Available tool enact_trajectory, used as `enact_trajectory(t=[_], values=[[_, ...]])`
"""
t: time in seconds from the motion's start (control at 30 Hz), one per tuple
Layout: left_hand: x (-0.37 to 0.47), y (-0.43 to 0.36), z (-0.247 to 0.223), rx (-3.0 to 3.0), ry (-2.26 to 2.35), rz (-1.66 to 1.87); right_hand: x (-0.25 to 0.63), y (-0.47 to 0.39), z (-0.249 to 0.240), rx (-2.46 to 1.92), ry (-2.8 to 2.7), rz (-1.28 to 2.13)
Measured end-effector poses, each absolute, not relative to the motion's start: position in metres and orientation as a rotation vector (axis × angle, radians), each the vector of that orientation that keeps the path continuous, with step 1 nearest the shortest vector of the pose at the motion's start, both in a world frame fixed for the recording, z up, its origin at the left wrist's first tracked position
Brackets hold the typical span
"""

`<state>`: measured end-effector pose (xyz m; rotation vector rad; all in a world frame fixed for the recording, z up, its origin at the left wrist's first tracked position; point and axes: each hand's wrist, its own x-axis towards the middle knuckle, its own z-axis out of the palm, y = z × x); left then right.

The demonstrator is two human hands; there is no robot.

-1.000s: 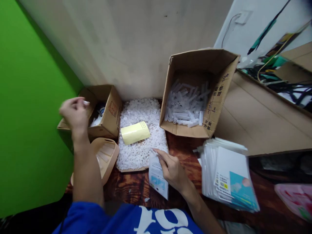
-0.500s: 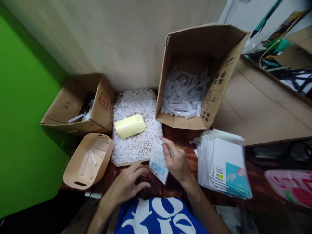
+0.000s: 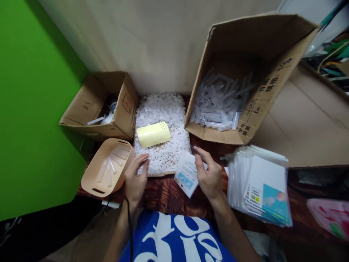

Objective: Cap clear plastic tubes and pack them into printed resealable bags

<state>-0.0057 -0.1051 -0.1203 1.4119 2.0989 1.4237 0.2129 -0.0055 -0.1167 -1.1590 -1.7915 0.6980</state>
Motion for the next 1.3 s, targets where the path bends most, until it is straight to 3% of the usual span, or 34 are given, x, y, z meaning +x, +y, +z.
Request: enact_trajectory(t=[0.1,0.27,0.4,0.5,0.6,0.7,0.87,1.07,1.3], values=[[-0.021,-0.117,-0.112,1.257,2.144,1.44,0.212,-0.009,-0.122,-1.207,-1.781,0.764],[0.005,-0.138,-0.111,1.45,1.872,1.15,0.195,-0.024,-0.125,-1.233,-1.724,1.034],[0.037,-0.124,-0.116,1.738,1.71,1.197,0.192,-0.037,-0.114,-0.834,-1.739,1.543],[0.044,-0.105,-0.115,1.804,1.711,1.369,0.198,-0.038,-0.11,-0.57,-1.61,1.718],[0.04,-0.091,-0.111,1.635,1.646,1.571,0.201,-0.029,-0.113,-0.572,-1.337,1.69],[0.037,-0.08,-0.11,1.5,1.485,1.541,0.201,-0.015,-0.112,-0.727,-1.184,1.59],[0.041,-0.063,-0.114,1.403,1.374,1.532,0.204,0.002,-0.099,-0.853,-1.344,1.377],[0.037,-0.048,-0.115,1.571,1.496,1.882,0.212,0.002,-0.101,-0.907,-1.504,1.088],[0.024,-0.069,-0.128,1.626,1.548,1.731,0.228,-0.009,-0.124,-0.807,-1.556,1.045]])
